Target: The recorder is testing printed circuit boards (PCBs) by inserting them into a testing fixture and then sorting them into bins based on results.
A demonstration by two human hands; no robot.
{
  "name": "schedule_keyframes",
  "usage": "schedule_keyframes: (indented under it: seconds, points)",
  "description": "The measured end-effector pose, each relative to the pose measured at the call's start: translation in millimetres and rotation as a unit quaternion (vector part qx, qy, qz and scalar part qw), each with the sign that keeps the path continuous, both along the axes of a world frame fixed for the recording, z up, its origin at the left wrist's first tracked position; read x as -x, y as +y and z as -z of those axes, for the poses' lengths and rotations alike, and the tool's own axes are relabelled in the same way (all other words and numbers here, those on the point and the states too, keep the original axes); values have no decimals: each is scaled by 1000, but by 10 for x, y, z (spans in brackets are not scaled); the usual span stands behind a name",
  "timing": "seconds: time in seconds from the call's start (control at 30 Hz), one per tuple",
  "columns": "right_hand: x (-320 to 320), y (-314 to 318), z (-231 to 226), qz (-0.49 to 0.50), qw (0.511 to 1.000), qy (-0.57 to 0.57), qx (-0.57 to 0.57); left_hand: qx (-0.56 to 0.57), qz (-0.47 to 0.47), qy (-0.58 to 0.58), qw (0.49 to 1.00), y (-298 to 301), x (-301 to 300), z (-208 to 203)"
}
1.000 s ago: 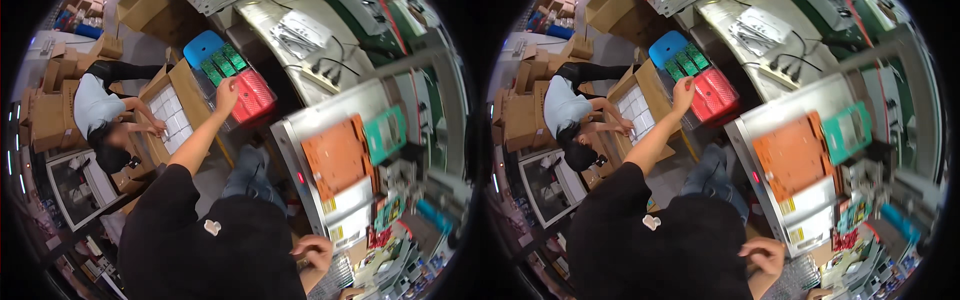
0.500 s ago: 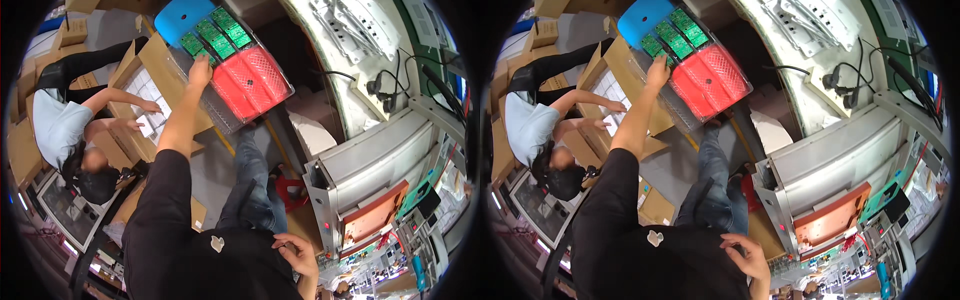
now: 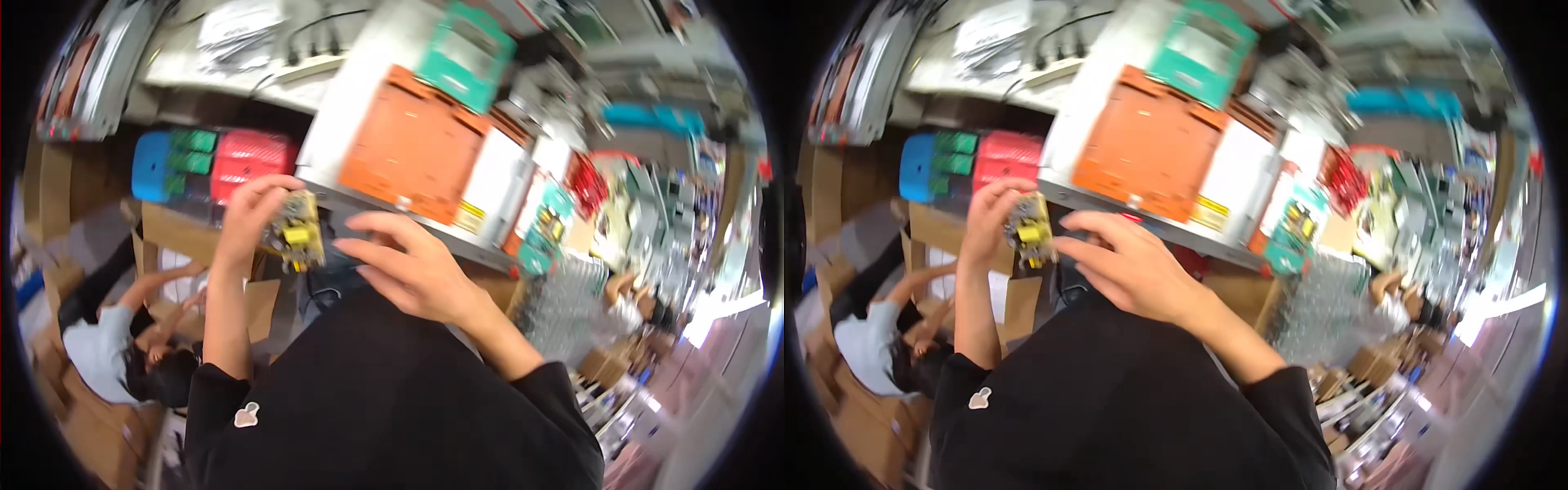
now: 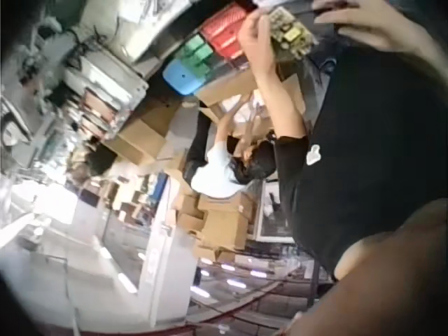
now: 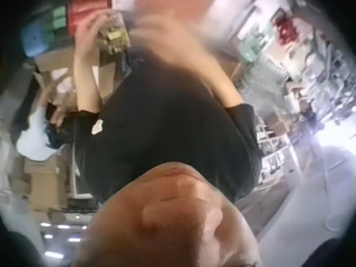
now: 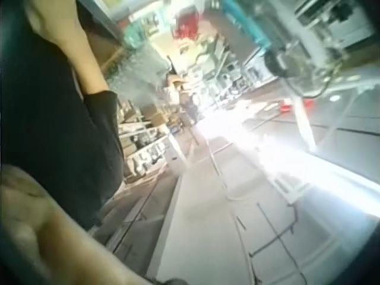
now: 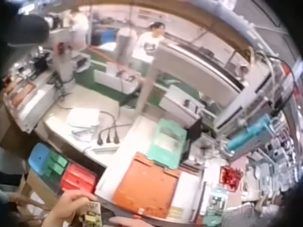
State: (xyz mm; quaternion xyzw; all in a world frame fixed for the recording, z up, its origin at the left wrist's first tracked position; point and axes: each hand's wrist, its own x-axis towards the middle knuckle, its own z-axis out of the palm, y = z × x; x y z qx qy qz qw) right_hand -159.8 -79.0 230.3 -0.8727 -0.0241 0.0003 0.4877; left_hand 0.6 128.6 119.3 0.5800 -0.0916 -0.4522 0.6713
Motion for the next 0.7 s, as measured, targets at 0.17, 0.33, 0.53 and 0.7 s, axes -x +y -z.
schedule_keyframes:
  seconds: [0.17, 0.33, 0.53, 0.7]
  points:
    - [523, -341, -172, -1, 997, -54, 47, 60, 249, 81, 963, -999, 525, -467]
    - [1030, -538, -214, 98, 994, 52, -9, -21, 354, 76, 932, -1509, 803, -592]
    - [909, -600, 245, 141, 989, -30, 20, -43, 382, 31, 923, -1573, 337, -440]
    - [860, -583, 329, 240, 968, -67, 39, 46, 250, -62, 965, -1257, 277, -582]
